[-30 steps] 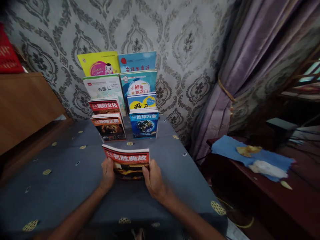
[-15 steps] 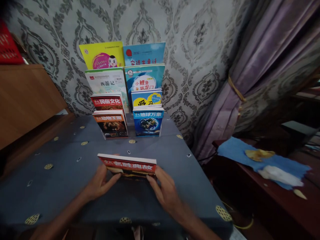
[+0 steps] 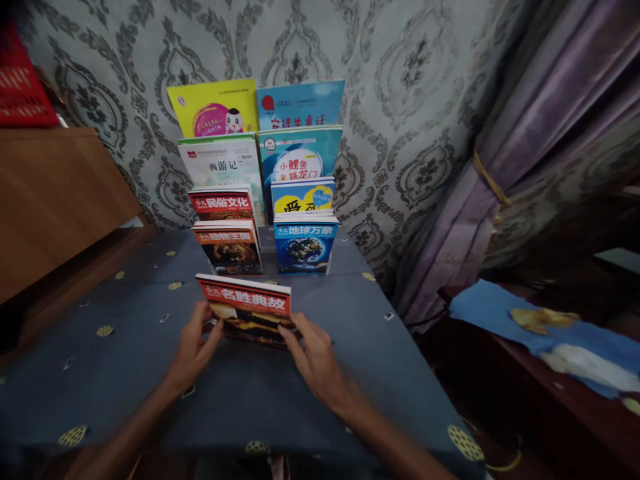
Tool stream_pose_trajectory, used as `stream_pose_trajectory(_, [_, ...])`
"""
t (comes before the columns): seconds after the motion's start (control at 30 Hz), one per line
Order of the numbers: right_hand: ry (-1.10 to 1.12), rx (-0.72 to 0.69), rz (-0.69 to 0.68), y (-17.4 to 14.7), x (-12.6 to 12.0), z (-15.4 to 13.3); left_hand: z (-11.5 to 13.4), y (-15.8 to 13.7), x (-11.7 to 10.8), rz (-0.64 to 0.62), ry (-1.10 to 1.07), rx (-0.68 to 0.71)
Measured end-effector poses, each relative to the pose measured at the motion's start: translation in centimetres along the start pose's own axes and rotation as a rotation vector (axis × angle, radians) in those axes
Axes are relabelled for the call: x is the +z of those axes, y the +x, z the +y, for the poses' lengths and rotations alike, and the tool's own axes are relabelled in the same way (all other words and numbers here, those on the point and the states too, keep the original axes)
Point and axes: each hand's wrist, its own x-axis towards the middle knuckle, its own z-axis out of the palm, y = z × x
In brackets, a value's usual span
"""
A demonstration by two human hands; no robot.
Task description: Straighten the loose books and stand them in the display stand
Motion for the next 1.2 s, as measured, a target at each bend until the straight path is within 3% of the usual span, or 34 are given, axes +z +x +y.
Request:
stream_pose_trajectory(0.2, [-0.035,-0.072,0.023,-0.1,0.9,0.7,-1.6,-0.3,0.6,0.054,0.033,0.002])
stream_pose_trajectory(0.37, [-0.009,-0.024,-0.025,1.1,0.9,0.8,-1.5,0.6,0.7,0.068,0.029,-0.010])
stream_pose_trajectory(0.67, [0.081,-0.039,-0.015,5.2,3.6,2.3,-3.5,3.6,0.1,0.162,0.092,0.024])
stream_pose_trajectory(0.97, [0.107,-0.067,0.010,9.8,7.5,4.5,-6.7,8.2,-0.8,0.335,0.227,0.028])
stream_pose_trajectory(1.2, [0.107,-0.112,0.024,13.5,8.6,5.1,-7.5,11.0,-1.4,0.425,0.249,0.022])
